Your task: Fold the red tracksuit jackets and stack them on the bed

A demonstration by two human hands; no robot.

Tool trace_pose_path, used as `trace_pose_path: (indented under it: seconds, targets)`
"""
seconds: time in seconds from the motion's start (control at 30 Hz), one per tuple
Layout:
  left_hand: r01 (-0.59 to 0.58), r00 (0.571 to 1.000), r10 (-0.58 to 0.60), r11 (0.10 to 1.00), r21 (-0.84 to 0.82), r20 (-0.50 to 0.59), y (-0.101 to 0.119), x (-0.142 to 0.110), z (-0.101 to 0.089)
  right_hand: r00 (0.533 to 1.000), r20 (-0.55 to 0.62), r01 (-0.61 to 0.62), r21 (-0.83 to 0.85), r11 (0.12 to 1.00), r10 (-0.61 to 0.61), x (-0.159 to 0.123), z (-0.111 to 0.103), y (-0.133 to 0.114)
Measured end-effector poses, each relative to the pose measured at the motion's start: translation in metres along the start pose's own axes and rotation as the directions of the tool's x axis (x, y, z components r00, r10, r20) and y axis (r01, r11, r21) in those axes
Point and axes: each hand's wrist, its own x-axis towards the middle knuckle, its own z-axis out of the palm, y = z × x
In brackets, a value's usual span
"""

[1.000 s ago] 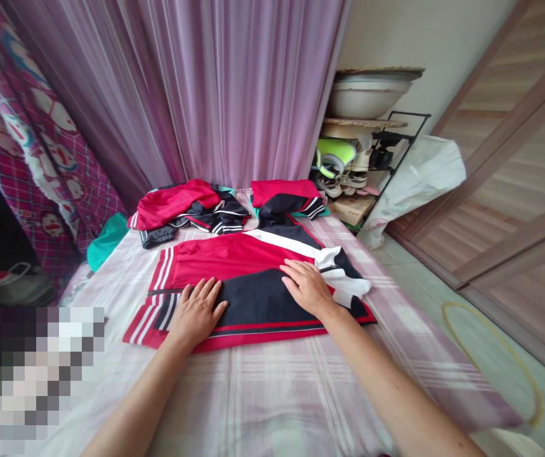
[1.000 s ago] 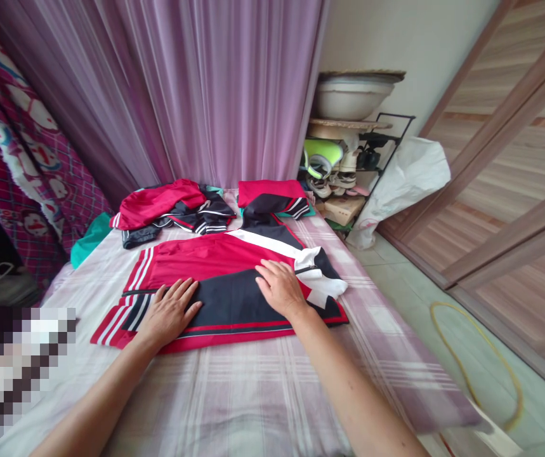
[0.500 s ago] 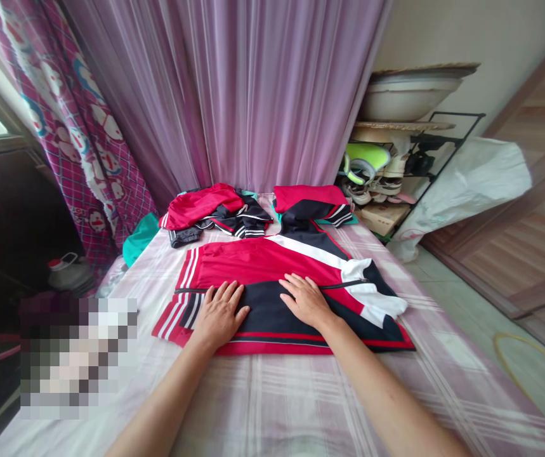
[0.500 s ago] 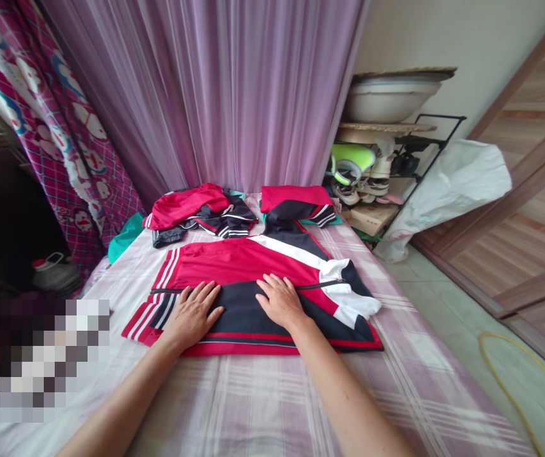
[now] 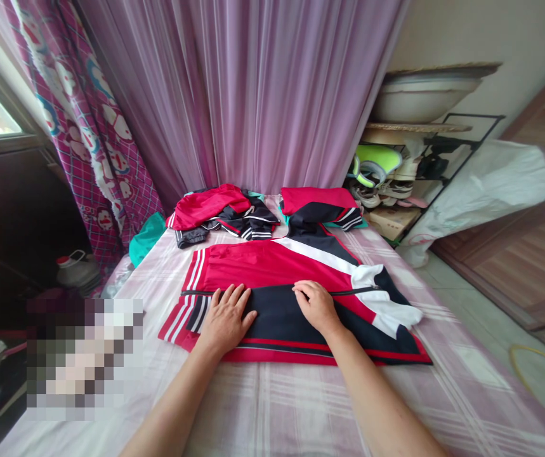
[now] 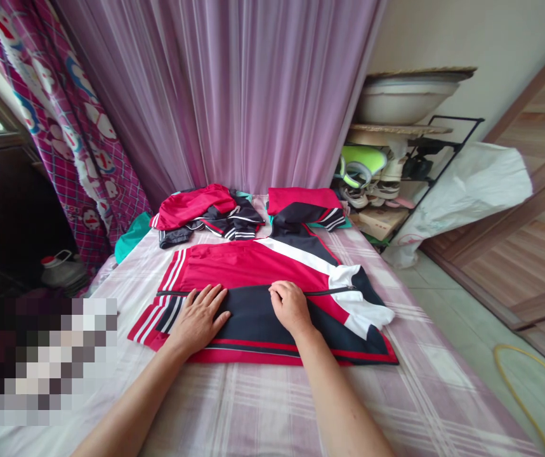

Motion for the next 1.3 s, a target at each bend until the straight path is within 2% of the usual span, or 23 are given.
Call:
trace_pose_path:
  seconds: [0.2, 0.53, 0.67, 0.8, 0.93, 1.03, 1.2, 1.3]
  targets:
    - [0.007, 1.0, -0.007, 1.0, -0.011, -0.009, -0.002, 0.001, 0.002, 0.999, -0.033, -0.034, 0.01, 0.999, 0.034, 0.004, 0.002, 0.001]
    - [-0.006, 1.0, 0.006, 1.0, -0.02, -0.024, -0.003, 0.002, 0.003, 0.999, 0.01, -0.042, -0.059, 0.997, 0.042, 0.004, 0.003, -0.005]
    - [0.001, 1.0, -0.002, 1.0, -0.024, -0.031, -0.004, 0.003, 0.004, 0.996, 0.059, -0.056, -0.07, 0.996, 0.06, 0.009, 0.0, -0.007]
    - [-0.005, 1.0, 0.004, 1.0, -0.015, -0.023, -0.003, 0.003, 0.002, 0.981, 0.181, -0.056, -0.066, 0.996, 0.067, 0.008, -0.011, -0.008]
    - [0.003, 1.0, -0.003, 1.0, -0.007, -0.002, -0.003, 0.004, 0.0, 0.958, 0.281, -0.024, -0.112, 0.993, 0.054, -0.011, -0.032, -0.012]
    - [-0.009, 1.0, 0.009, 1.0, -0.007, -0.019, -0.002, 0.006, -0.001, 0.956, 0.285, -0.025, -0.153, 0.988, 0.069, -0.034, -0.048, -0.01]
    - [-0.029, 0.977, 0.028, 1.0, -0.004, -0.211, 0.004, -0.001, -0.017, 0.98, 0.176, -0.053, -0.209, 0.976, 0.091, -0.072, -0.064, 0.01]
    - [-0.025, 0.97, 0.023, 1.0, -0.003, -0.241, 0.006, -0.019, -0.028, 0.993, 0.079, -0.064, -0.232, 0.971, 0.084, -0.087, -0.069, 0.02]
